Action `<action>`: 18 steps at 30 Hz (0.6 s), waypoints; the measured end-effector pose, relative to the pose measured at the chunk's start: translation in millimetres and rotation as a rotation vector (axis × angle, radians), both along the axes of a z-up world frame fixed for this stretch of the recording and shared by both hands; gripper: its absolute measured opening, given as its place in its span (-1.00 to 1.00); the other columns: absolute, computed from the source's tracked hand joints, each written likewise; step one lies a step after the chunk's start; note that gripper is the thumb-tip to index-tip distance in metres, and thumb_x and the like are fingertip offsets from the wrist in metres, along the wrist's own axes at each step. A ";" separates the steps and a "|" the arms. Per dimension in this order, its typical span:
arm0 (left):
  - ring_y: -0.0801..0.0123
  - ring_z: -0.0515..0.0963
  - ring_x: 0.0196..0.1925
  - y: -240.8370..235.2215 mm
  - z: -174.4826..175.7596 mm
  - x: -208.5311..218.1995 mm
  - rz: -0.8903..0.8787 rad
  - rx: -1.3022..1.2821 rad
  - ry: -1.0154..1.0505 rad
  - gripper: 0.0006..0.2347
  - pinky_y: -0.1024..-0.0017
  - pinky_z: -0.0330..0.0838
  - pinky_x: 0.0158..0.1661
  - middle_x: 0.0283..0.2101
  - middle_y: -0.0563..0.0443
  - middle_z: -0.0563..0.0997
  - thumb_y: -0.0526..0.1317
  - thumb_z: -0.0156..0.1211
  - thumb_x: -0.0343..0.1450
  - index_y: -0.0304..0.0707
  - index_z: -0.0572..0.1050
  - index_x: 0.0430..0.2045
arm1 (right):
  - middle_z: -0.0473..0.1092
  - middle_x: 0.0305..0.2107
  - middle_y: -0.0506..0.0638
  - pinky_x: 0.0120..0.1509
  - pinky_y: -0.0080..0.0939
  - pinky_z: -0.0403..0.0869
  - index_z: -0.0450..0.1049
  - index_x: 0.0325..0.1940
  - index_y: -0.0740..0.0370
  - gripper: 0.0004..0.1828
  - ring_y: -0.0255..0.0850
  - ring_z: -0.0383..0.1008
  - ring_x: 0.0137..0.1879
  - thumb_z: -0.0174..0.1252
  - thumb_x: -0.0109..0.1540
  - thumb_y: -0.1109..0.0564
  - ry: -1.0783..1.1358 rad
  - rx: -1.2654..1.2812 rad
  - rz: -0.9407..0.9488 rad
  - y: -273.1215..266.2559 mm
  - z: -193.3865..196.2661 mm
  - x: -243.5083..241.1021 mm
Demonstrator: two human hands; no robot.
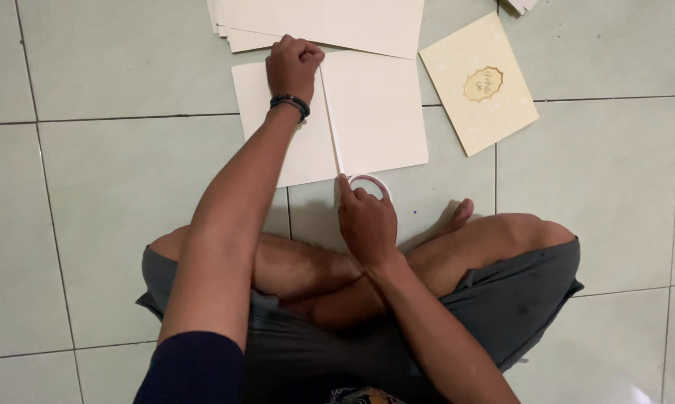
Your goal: The person sits cross-legged on a tiled floor and repeatedly applies strips of clear tape to the edges of white paper sheets. They pull the tape from a roll, place it on the paper, and smooth it down with their hands.
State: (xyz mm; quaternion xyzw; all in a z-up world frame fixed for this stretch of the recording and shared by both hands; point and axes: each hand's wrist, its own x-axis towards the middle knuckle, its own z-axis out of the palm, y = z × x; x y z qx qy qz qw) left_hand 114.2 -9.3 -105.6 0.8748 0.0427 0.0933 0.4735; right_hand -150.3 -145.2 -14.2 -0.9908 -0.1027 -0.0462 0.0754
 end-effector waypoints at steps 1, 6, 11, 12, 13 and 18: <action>0.36 0.51 -0.26 -0.5 -5.1 1.1 0.000 0.000 0.002 -0.89 0.39 0.49 -0.31 -0.47 0.23 0.56 -0.33 0.30 0.26 -0.03 0.61 -0.67 | 0.36 -0.61 -0.19 -0.19 -0.14 0.41 0.53 0.25 0.11 -0.53 -0.23 0.37 -0.51 0.10 0.25 0.23 0.002 0.000 0.000 2.1 -1.7 1.1; 0.37 0.51 -0.31 -6.3 -13.8 2.7 0.040 0.067 -0.002 -0.93 0.23 0.30 -0.17 -0.50 0.33 0.53 -0.21 0.34 0.23 0.13 0.62 -0.67 | 0.37 -0.62 -0.15 -0.41 -0.04 0.31 0.47 0.24 0.15 -0.50 -0.13 0.40 -0.55 0.07 0.19 0.25 0.087 -0.060 -0.020 2.6 -16.3 0.5; 0.38 0.47 -0.30 -5.6 -12.2 1.0 0.027 0.069 0.012 -0.90 0.25 0.29 -0.13 -0.51 0.34 0.50 -0.25 0.33 0.23 0.10 0.59 -0.68 | 0.43 -0.58 -0.13 -0.45 -0.03 0.29 0.47 0.26 0.15 -0.46 -0.10 0.45 -0.53 0.06 0.17 0.24 0.096 -0.099 -0.003 3.4 -22.1 0.1; 0.37 0.47 -0.29 -5.4 -12.4 1.4 0.027 0.078 -0.005 -0.89 0.25 0.29 -0.15 -0.50 0.34 0.50 -0.26 0.32 0.23 0.11 0.58 -0.69 | 0.44 -0.56 -0.13 -0.43 -0.01 0.30 0.47 0.26 0.15 -0.45 -0.09 0.47 -0.52 0.05 0.16 0.24 0.103 -0.103 -0.004 3.6 -23.9 0.5; 0.37 0.47 -0.29 -4.9 -13.7 0.5 0.027 0.078 -0.005 -0.89 0.25 0.29 -0.15 -0.50 0.34 0.50 -0.26 0.32 0.23 0.11 0.58 -0.69 | 0.44 -0.56 -0.13 -0.43 -0.01 0.30 0.47 0.26 0.15 -0.45 -0.09 0.47 -0.52 0.05 0.16 0.24 0.102 -0.103 -0.004 4.0 -22.4 0.4; 0.38 0.45 -0.30 -5.8 -12.5 -0.6 0.017 0.104 -0.016 -0.88 0.28 0.27 -0.17 -0.51 0.33 0.46 -0.27 0.35 0.26 0.11 0.59 -0.65 | 0.44 -0.55 -0.14 -0.42 -0.03 0.30 0.45 0.31 0.16 -0.39 -0.11 0.47 -0.49 0.07 0.14 0.25 0.127 -0.102 -0.005 2.7 -24.9 -0.6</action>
